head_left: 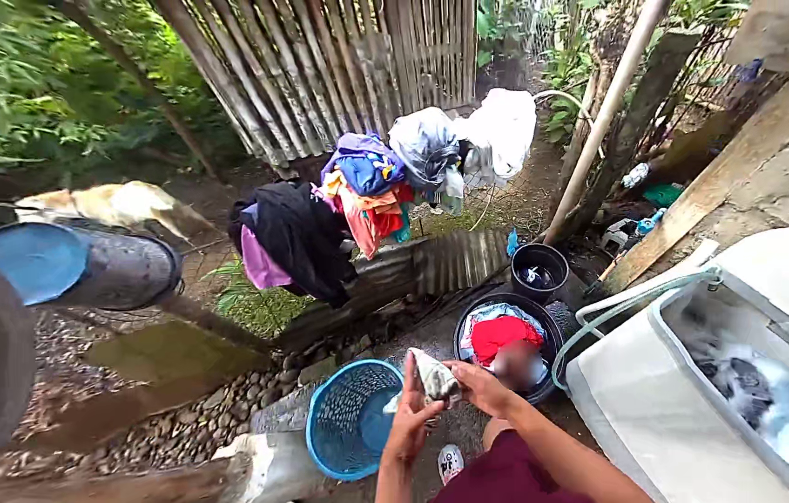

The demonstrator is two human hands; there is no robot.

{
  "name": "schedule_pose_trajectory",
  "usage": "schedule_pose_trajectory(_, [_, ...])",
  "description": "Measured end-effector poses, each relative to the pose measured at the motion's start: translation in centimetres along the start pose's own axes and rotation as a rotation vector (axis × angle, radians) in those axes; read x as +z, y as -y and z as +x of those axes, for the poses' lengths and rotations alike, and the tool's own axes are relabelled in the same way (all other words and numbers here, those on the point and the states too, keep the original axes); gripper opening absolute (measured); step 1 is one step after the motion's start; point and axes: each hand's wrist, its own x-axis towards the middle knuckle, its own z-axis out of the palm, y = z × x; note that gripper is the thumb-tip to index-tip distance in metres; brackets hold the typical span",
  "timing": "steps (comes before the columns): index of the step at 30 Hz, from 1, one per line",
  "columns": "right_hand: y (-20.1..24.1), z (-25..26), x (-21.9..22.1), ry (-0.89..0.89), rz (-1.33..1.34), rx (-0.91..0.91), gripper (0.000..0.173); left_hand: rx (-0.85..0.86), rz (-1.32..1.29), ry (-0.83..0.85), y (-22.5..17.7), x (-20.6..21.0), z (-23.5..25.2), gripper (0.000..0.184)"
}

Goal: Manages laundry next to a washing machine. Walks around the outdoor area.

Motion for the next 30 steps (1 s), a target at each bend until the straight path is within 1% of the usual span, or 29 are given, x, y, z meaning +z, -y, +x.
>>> schedule_pose_trajectory(1, [0.1, -0.4, -0.8, -0.019, -0.075, 0.001, 0.049, -0.068, 0.022, 0.032, 0.7, 0.4, 1.0, 0.133])
schedule_pose_trajectory(3, [0.2, -0.7, -3.0, -0.084, -0.229, -0.005, 0.053, -0.188, 0.038, 0.093, 1.4, 1.2, 3.3, 0.124])
schedule_pose_trajectory(5, [0.5, -0.6, -5.7, -0.130, -0.304, 0.008, 0.047, -0.295, 0.044, 0.166, 1.7, 1.6, 6.1, 0.109])
schedule_pose_trajectory(7, [1.5, -0.8, -7.5, -0.162, -0.320, 0.048, 0.041, -0.375, 0.121, 0.216, 1.8, 2.5, 8.2, 0.095])
schedule_pose_trajectory(8, [2.5, -0.5, -8.4, -0.197, -0.339, 0.054, 0.039, -0.383, 0.221, 0.217, 1.6, 3.2, 9.7, 0.091])
schedule_pose_trajectory(11, [6.2, 0.4, -11.0, -0.366, -0.391, 0.049, 0.036, -0.349, 0.707, 0.205, 2.0, 4.8, 13.9, 0.085])
schedule_pose_trajectory(12, [7.5, 0.4, -12.2, -0.414, -0.378, 0.036, 0.036, -0.370, 0.834, 0.208, 2.6, 5.2, 14.9, 0.079])
schedule_pose_trajectory(13, [8.7, 0.2, -13.2, -0.452, -0.333, 0.014, 0.035, -0.418, 0.897, 0.202, 3.4, 5.6, 15.7, 0.072])
schedule_pose_trajectory(14, [9.9, -0.2, -14.5, -0.475, -0.253, -0.025, 0.035, -0.466, 0.878, 0.172, 4.2, 5.9, 16.4, 0.063])
schedule_pose_trajectory(15, [11.0, -0.6, -15.9, -0.480, -0.153, -0.083, 0.035, -0.473, 0.767, 0.112, 5.0, 5.9, 17.2, 0.057])
schedule_pose_trajectory(17, [12.8, -1.8, -18.6, -0.454, 0.056, -0.211, 0.037, -0.384, 0.459, -0.042, 6.4, 5.4, 18.3, 0.055])
schedule_pose_trajectory(18, [13.3, -2.6, -19.8, -0.421, 0.146, -0.260, 0.039, -0.327, 0.381, -0.124, 7.1, 5.1, 18.6, 0.057])
schedule_pose_trajectory(19, [13.6, -3.2, -20.5, -0.374, 0.213, -0.284, 0.043, -0.295, 0.380, -0.210, 7.5, 5.0, 18.9, 0.058])
schedule_pose_trajectory(21, [13.6, -3.4, -20.9, -0.315, 0.224, -0.258, 0.048, -0.279, 0.565, -0.305, 7.6, 4.9, 20.1, 0.053])
schedule_pose_trajectory(22, [13.3, -3.1, -21.0, -0.290, 0.218, -0.240, 0.048, -0.266, 0.688, -0.312, 7.6, 4.5, 21.0, 0.048])
schedule_pose_trajectory(23, [12.9, -2.8, -21.4, -0.286, 0.211, -0.219, 0.047, -0.258, 0.771, -0.307, 7.7, 4.2, 21.8, 0.040])
schedule_pose_trajectory(24, [12.5, -2.3, -21.9, -0.313, 0.192, -0.198, 0.045, -0.275, 0.783, -0.294, 7.6, 4.0, 22.5, 0.029])
schedule_pose_trajectory(25, [12.1, -1.8, -22.5, -0.372, 0.171, -0.175, 0.043, -0.317, 0.699, -0.266, 7.2, 3.9, 23.1, 0.016])
schedule_pose_trajectory(26, [11.7, -1.2, -23.0, -0.456, 0.154, -0.149, 0.041, -0.374, 0.490, -0.206, 6.5, 3.9, 23.3, 0.003])
schedule_pose_trajectory(27, [11.1, -0.6, -23.8, -0.545, 0.142, -0.132, 0.039, -0.409, 0.185, -0.114, 5.7, 3.9, 23.3, 0.009])
schedule_pose_trajectory(28, [10.5, 0.1, -24.7, -0.625, 0.130, -0.121, 0.037, -0.393, -0.161, -0.020, 5.0, 4.0, 23.1, 0.015])
schedule_pose_trajectory(29, [9.8, 0.9, -25.6, -0.680, 0.111, -0.113, 0.038, -0.352, -0.490, 0.098, 4.2, 4.6, 23.3, 0.023])
schedule_pose_trajectory(30, [8.9, 1.9, -26.3, -0.706, 0.092, -0.104, 0.038, -0.326, -0.716, 0.264, 3.2, 5.3, 24.0, 0.033])
